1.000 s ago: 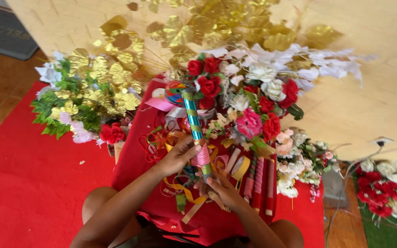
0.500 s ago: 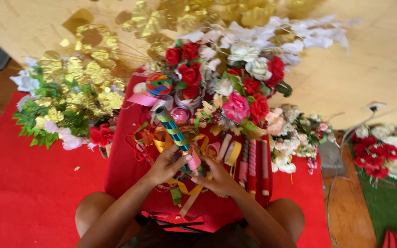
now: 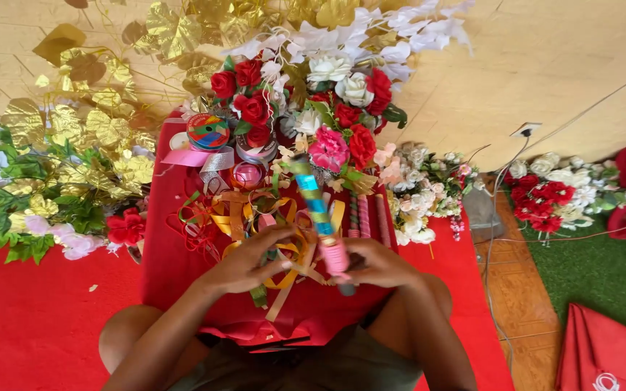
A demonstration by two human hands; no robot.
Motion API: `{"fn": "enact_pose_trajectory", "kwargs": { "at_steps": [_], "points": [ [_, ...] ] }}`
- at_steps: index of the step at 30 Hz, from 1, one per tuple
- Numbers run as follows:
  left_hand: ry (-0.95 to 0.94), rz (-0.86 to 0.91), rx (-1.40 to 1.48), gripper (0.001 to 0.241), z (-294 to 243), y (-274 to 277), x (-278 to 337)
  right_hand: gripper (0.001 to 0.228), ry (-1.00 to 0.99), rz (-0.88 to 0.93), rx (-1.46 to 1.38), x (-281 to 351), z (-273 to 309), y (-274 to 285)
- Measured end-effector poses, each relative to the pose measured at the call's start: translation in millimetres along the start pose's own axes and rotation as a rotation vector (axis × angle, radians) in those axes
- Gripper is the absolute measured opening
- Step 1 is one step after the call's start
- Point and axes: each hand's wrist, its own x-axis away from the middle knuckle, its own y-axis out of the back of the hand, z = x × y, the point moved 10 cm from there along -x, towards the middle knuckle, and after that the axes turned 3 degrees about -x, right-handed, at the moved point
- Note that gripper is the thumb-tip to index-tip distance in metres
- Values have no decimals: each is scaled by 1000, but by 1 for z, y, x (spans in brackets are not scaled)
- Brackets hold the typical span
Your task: The person sits on a red mat and wraps colorful ribbons around cylindrical cardboard tubes. They handle multiple ribbons and tubes, winding the ribbons tightly around the tubes to create decorative items.
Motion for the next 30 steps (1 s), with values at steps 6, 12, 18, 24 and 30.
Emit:
{"fn": "enact_pose_trajectory", "kwargs": {
  "at_steps": [6, 12, 18, 24, 30],
  "points": [
    [167, -154, -168, 38, 53, 56, 41, 57, -73, -460, -170, 95, -48, 96],
    [222, -489, -438, 37, 88, 99, 83, 73, -384, -718, -242, 134, -90, 110],
    [283, -558, -666, 32, 81, 103, 88, 76, -597, -634, -59, 115, -72, 90],
    [317, -546, -663, 30, 68, 102, 90, 70, -721, -538, 98, 98, -130, 108],
    [310, -516, -685, 30, 77, 95, 87, 72, -764, -582, 166, 95, -132, 110]
  ]
}}
